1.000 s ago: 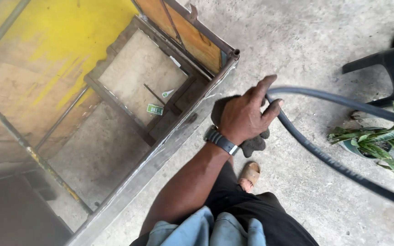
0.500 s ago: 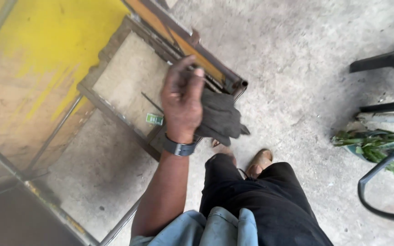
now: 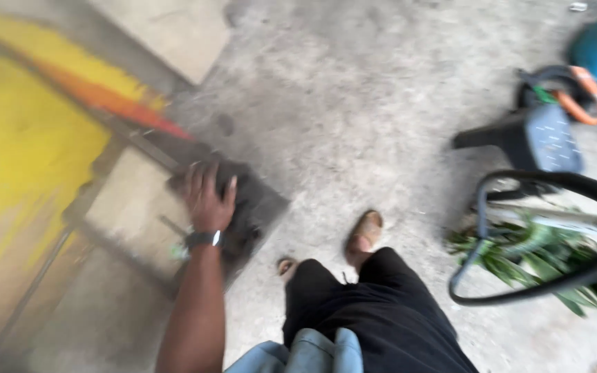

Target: The person is reinstalling an inner tube into a bicycle tire and then fitting the tire onto the wheel rim.

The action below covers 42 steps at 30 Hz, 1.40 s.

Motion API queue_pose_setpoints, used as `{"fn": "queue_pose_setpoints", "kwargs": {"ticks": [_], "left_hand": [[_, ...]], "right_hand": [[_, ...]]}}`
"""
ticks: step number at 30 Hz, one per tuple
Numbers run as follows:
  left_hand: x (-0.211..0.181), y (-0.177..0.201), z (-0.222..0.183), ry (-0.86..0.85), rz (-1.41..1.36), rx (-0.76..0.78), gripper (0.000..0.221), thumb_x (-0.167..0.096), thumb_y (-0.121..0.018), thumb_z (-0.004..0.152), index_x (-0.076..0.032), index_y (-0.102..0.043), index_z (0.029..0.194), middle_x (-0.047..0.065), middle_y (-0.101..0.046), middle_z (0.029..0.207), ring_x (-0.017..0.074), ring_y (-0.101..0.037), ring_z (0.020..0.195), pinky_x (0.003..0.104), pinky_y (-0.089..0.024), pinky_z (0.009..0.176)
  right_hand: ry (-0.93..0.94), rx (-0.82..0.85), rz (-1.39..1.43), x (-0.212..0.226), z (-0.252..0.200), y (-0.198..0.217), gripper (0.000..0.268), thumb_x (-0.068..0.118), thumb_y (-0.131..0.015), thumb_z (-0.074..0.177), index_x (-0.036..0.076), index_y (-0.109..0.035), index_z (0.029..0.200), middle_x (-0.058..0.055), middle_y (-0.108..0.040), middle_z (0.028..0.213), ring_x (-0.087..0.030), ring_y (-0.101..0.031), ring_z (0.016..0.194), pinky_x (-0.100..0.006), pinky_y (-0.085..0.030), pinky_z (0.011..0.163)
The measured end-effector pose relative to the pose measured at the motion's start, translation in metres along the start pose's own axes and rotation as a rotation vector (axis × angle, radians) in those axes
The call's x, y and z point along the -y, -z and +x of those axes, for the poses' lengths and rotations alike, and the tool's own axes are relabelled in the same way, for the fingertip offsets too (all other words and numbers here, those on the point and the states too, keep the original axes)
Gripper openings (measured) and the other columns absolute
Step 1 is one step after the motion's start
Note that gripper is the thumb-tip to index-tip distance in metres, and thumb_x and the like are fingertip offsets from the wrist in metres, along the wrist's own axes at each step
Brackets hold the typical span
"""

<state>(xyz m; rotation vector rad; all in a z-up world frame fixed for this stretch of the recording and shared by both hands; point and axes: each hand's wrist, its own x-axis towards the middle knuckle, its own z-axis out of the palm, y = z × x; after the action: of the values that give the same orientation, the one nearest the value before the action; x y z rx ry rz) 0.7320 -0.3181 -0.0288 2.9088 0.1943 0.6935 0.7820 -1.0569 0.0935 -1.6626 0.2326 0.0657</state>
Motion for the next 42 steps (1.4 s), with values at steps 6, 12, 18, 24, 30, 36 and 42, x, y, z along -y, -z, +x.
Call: {"fn": "queue_pose_setpoints", "kwargs": {"ticks": [6, 12, 18, 24, 30, 36, 42], "left_hand": [[0.018, -0.001, -0.016, -0.080, 0.219, 0.078, 0.041, -0.044, -0.072, 0.101, -0.017, -0.082, 0.131, 0.017, -0.078, 0.136, 0.0388, -0.066, 0.135, 0.057, -0.040, 0.120], [-0.027, 0.036, 0.024, -0.118, 0.184, -0.146, 0.029, -0.033, -0.084, 0.105, -0.007, -0.089, 0.118, 0.022, -0.079, 0.119, 0.0414, -0.076, 0.108, 0.055, -0.051, 0.106], [-0.114, 0.000, 0.100, 0.000, -0.100, -0.109, 0.020, -0.013, -0.078, 0.104, 0.001, -0.082, 0.118, 0.020, -0.079, 0.122, 0.0396, -0.075, 0.110, 0.050, -0.057, 0.095], [-0.227, -0.087, 0.232, -0.080, -0.928, 0.290, 0.032, -0.017, -0.076, 0.093, -0.005, -0.070, 0.122, 0.012, -0.072, 0.128, 0.0283, -0.068, 0.121, 0.041, -0.056, 0.106], [-0.354, -0.048, 0.411, -0.636, -1.358, 0.448, 0.070, -0.031, -0.081, 0.094, -0.011, -0.047, 0.152, 0.015, -0.053, 0.154, 0.0332, -0.053, 0.147, 0.047, -0.049, 0.124], [-0.426, -0.054, 0.537, -0.903, -1.511, 1.224, 0.056, -0.043, -0.063, 0.101, -0.011, -0.055, 0.146, 0.012, -0.066, 0.142, 0.0260, -0.062, 0.135, 0.040, -0.049, 0.115], [-0.461, -0.114, 0.575, -0.653, -1.453, 1.752, 0.035, -0.034, -0.070, 0.097, -0.008, -0.073, 0.120, 0.006, -0.076, 0.107, 0.0191, -0.072, 0.103, 0.034, -0.058, 0.090]], "right_hand": [[0.103, -0.119, 0.063, 0.112, 0.020, -0.056, 0.034, 0.008, -0.075, 0.094, 0.002, -0.066, 0.126, -0.007, -0.066, 0.082, -0.014, -0.068, 0.065, -0.019, -0.059, 0.064], [0.083, -0.160, 0.110, 0.166, 0.045, -0.043, 0.037, 0.003, -0.073, 0.092, -0.002, -0.066, 0.128, -0.010, -0.071, 0.089, -0.014, -0.071, 0.066, -0.018, -0.064, 0.062], [0.172, -0.166, 0.104, 0.193, 0.061, -0.020, 0.042, 0.013, -0.073, 0.092, -0.001, -0.063, 0.130, -0.016, -0.075, 0.090, -0.018, -0.081, 0.077, -0.014, -0.068, 0.058], [0.254, -0.217, -0.055, 0.230, 0.109, -0.042, 0.048, 0.021, -0.073, 0.087, -0.001, -0.064, 0.129, -0.009, -0.071, 0.075, -0.014, -0.076, 0.062, -0.019, -0.067, 0.068], [0.308, -0.071, -0.107, 0.273, 0.180, -0.094, 0.051, 0.023, -0.076, 0.083, -0.004, -0.065, 0.125, -0.006, -0.076, 0.077, -0.004, -0.076, 0.059, -0.010, -0.063, 0.059], [0.321, 0.052, -0.342, 0.302, 0.264, -0.118, 0.044, 0.016, -0.075, 0.074, -0.005, -0.071, 0.112, -0.009, -0.078, 0.077, -0.010, -0.072, 0.054, -0.015, -0.054, 0.050], [0.275, 0.321, -0.073, 0.275, 0.353, -0.097, 0.041, 0.018, -0.077, 0.084, -0.005, -0.069, 0.117, -0.003, -0.068, 0.067, -0.005, -0.057, 0.047, -0.016, -0.046, 0.040]]}}
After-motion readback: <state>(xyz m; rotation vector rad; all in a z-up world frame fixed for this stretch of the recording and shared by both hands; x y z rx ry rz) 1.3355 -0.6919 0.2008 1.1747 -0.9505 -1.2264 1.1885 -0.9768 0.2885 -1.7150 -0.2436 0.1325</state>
